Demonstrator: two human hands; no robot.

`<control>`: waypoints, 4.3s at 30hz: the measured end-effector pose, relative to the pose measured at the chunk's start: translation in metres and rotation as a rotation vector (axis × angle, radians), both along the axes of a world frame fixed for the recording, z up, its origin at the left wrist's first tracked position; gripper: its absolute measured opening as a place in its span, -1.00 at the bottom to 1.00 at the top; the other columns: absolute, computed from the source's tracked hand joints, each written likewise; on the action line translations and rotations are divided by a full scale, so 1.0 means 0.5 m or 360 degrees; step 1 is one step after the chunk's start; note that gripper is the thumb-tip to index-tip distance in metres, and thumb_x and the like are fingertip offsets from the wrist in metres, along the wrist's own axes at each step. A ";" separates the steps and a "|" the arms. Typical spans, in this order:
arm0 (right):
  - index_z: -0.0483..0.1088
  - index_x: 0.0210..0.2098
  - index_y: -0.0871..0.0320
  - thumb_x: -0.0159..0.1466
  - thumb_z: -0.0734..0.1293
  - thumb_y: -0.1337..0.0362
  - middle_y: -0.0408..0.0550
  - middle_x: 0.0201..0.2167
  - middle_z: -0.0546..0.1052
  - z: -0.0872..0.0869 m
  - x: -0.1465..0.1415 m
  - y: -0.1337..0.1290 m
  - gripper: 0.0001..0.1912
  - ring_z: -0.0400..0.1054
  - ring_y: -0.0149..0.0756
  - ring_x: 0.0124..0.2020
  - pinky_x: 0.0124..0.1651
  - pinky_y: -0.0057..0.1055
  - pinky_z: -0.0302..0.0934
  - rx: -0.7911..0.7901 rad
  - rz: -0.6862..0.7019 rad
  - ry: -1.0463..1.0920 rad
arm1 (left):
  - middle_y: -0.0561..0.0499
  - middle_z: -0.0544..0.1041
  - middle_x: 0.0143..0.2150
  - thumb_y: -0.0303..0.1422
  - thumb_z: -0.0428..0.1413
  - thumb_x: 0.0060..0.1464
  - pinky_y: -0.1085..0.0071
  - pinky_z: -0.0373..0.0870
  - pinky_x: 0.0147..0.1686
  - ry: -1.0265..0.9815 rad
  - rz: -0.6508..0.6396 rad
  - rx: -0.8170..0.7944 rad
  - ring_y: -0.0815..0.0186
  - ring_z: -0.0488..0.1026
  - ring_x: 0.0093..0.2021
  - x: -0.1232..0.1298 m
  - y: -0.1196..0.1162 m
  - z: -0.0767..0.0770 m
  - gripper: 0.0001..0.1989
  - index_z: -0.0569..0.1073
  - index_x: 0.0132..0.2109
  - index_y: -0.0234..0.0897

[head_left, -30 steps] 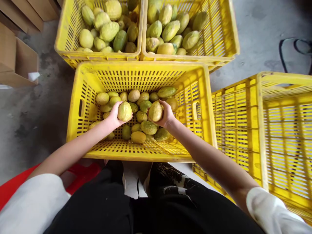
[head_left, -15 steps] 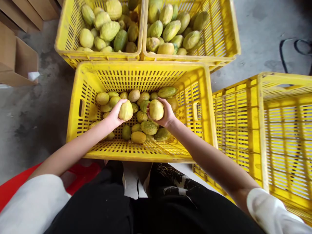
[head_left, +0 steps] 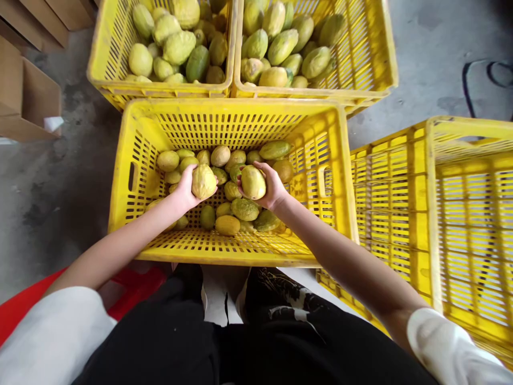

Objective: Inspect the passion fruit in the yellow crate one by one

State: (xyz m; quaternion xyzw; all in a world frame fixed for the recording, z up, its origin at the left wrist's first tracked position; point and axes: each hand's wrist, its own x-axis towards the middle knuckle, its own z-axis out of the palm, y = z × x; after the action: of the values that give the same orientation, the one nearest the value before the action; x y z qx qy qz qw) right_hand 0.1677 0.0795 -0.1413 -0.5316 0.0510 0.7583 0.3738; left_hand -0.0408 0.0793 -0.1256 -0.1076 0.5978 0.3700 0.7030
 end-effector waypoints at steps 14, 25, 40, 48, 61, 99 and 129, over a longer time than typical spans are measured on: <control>0.48 -0.02 -0.07 0.40 0.71 0.18 -0.16 -0.29 0.64 -0.047 0.009 0.003 -0.64 0.67 -0.10 -0.26 -0.14 -0.14 0.76 0.0177 0.0041 -0.0112 | 0.04 0.72 -0.29 -0.19 0.46 0.57 0.40 0.77 -0.26 0.0118 -0.0012 0.0050 0.26 0.70 -0.45 0.008 0.000 0.005 -0.79 0.68 0.13 -0.15; 0.56 -0.07 -0.02 0.57 0.42 0.21 -0.19 -0.34 0.60 -0.015 0.005 0.006 -0.94 0.54 -0.22 -0.31 -0.28 -0.38 0.58 0.0095 -0.0002 -0.0282 | 0.06 0.71 -0.29 -0.14 0.34 0.64 0.44 0.69 -0.32 0.0136 0.0031 -0.0036 0.23 0.67 -0.41 -0.001 0.004 0.006 -0.84 0.67 0.12 -0.09; 0.45 -0.07 -0.05 0.39 0.62 0.18 -0.12 -0.31 0.65 -0.046 0.009 0.007 -0.71 0.73 -0.04 -0.20 -0.17 -0.20 0.73 0.0150 0.0038 -0.0110 | 0.02 0.70 -0.29 -0.08 0.34 0.61 0.33 0.75 -0.30 0.0074 -0.0039 -0.0079 0.17 0.69 -0.42 0.003 -0.002 0.000 -0.76 0.69 0.14 -0.12; 0.54 -0.09 -0.03 0.43 0.62 0.08 -0.06 -0.30 0.72 -0.006 0.014 0.004 -0.76 0.65 -0.12 -0.25 -0.28 -0.33 0.57 0.0236 0.0046 -0.0225 | 0.14 0.69 -0.31 -0.29 0.41 0.56 0.43 0.71 -0.22 0.0133 -0.0045 0.0034 0.28 0.67 -0.44 0.021 -0.003 0.010 -0.91 0.66 0.09 -0.08; 0.42 -0.15 -0.09 0.36 0.79 0.13 -0.18 -0.30 0.69 -0.048 0.017 0.009 -0.52 0.74 -0.08 -0.18 -0.14 -0.18 0.83 0.0318 -0.0171 0.0069 | -0.02 0.69 -0.23 -0.18 0.37 0.47 0.25 0.83 -0.31 -0.0079 0.0122 -0.0079 0.10 0.71 -0.34 0.008 -0.007 0.009 -0.76 0.67 0.18 -0.09; 0.50 -0.10 -0.10 0.24 0.79 -0.20 -0.16 -0.24 0.70 -0.060 0.025 0.008 -0.43 0.78 0.09 0.13 0.09 -0.02 0.81 0.0435 0.0106 -0.0149 | 0.14 0.67 -0.30 -0.34 0.52 0.41 0.50 0.57 -0.35 0.0266 -0.0202 0.0111 0.29 0.66 -0.40 0.006 -0.006 -0.019 -0.80 0.64 0.02 -0.12; 0.55 -0.04 -0.08 0.39 0.66 0.05 -0.05 -0.24 0.75 -0.057 0.016 0.004 -0.70 0.79 0.07 -0.04 -0.08 -0.08 0.80 0.0248 0.0062 -0.0019 | 0.03 0.70 -0.18 -0.26 0.55 0.45 0.35 0.79 -0.13 0.0135 -0.0047 0.0073 0.22 0.69 -0.28 0.013 -0.004 0.003 -0.73 0.64 0.10 -0.10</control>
State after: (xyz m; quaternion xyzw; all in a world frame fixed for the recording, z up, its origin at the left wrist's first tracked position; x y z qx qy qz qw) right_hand 0.1759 0.0814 -0.1697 -0.5064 -0.0210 0.7639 0.3994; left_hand -0.0341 0.0773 -0.1240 -0.0669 0.6201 0.3774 0.6845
